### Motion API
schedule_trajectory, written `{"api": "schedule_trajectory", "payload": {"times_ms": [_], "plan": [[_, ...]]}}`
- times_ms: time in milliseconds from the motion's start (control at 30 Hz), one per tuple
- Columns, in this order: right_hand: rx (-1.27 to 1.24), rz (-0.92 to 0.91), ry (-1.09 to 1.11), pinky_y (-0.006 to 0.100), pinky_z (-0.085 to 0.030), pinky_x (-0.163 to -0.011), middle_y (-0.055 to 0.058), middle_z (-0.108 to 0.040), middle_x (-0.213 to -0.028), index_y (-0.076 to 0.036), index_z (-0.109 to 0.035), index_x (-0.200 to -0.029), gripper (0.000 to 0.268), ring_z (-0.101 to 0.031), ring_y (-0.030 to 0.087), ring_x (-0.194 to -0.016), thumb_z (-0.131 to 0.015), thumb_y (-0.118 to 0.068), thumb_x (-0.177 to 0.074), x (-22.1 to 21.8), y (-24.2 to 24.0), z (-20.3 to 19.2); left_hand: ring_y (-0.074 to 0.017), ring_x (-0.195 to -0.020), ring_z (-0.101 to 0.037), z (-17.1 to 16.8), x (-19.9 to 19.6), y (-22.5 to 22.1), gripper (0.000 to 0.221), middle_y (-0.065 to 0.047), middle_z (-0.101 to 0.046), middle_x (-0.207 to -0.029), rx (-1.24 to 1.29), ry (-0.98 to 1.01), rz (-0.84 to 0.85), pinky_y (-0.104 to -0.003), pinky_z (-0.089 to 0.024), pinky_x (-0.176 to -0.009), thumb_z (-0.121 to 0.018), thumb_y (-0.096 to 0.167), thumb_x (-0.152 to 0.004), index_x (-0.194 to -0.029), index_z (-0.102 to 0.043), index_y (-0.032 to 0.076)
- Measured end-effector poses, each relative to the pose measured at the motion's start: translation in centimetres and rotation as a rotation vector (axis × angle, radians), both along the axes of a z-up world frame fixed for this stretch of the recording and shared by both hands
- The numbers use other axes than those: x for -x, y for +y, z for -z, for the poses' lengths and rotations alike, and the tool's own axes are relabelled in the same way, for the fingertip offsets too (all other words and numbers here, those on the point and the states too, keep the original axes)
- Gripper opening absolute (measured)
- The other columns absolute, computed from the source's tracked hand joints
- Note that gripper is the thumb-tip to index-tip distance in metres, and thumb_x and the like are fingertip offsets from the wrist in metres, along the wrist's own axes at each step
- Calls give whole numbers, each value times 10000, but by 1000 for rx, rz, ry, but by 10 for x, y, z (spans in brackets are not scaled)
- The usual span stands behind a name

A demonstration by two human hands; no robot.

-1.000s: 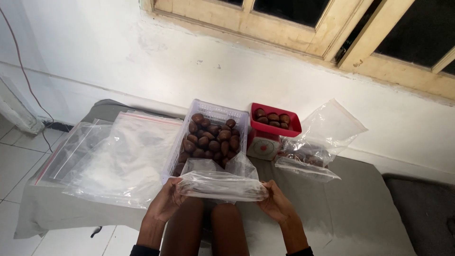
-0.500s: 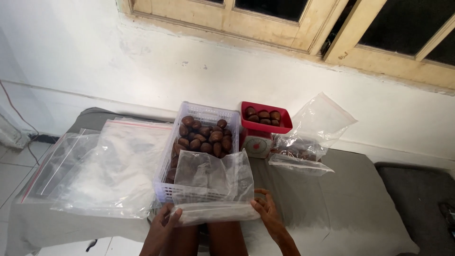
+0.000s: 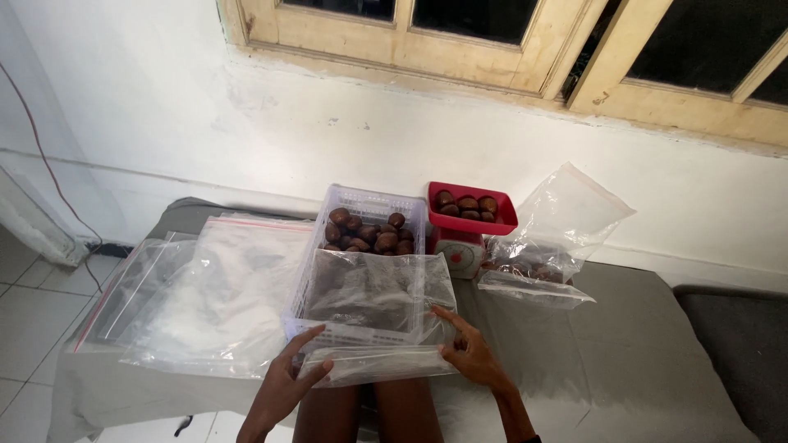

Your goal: Picking snake fruits from a crate, weighing them on a manual scale, and placing them into plastic bags for packaging.

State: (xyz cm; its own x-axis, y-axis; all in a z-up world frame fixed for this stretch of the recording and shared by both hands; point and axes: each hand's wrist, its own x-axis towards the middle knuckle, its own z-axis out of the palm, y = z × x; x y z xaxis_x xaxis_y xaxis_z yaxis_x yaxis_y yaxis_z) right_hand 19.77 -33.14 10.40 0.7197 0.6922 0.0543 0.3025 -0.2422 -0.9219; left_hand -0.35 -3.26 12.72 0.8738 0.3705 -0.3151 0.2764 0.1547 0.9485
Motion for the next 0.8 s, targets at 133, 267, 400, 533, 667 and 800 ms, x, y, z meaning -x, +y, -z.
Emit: {"api": "schedule_trajectory", "payload": {"times_ms": [133,267,400,533,667,800], "plan": [[-115,25,21,213,-337,-457,-8,-454,-1627,-124,-366,-1591,774,-339,35,-518,-633,-178,-866,-4,3,0,-226,-774,-837,-5,-6,7,776,-76,-804,-1190,-82,27,-4,-216,-523,-797,-841,299,-734,-1480,-629,315],[-238,4,132,190,-339,-439,86,-370,-1666,-218,-126,-1640,1046,-334,23,-523,-793,-308,-839,-6,8,-9,-163,-1283,-564,19,-16,15,897,-20,-626,-1456,31,-151,43,-322,-418,-1077,-874,55,-730,-1538,-531,238],[85,60,175,250,-383,-590,13,-508,-787,-310,-314,-1648,968,-415,95,-629,-810,-216,-822,5,2,-7,-167,-1316,-603,71,-25,18,878,14,-547,-1609,44,-204,-48,-286,-491,-1013,-748,14,-818,-1588,-417,273],[164,97,12,272,-450,-911,-32,-530,-1512,-294,-521,-1522,775,-570,139,-1012,-723,-20,-826,2,3,31,-183,-1231,-690,62,-27,-10,614,-12,-728,-1386,1,-130,-247,-328,-562,-973,-777,120,-831,-1423,-656,230],[134,384,-9,258,-445,-602,-18,-682,-1384,-266,-641,-1413,559,-441,86,-661,-704,-240,-858,10,6,34,-180,-1086,-722,44,-27,-26,437,-79,-806,-1162,-54,41,-496,-305,-535,-936,-604,113,-917,-1292,-771,263],[112,603,-15,262,-494,-689,-16,-748,-1120,-208,-738,-1267,362,-564,97,-735,-676,-305,-925,17,12,29,-214,-1162,-728,40,-18,-29,351,12,-779,-1264,-302,-38,-517,-381,-608,-809,-595,135,-946,-1243,-748,248]]}}
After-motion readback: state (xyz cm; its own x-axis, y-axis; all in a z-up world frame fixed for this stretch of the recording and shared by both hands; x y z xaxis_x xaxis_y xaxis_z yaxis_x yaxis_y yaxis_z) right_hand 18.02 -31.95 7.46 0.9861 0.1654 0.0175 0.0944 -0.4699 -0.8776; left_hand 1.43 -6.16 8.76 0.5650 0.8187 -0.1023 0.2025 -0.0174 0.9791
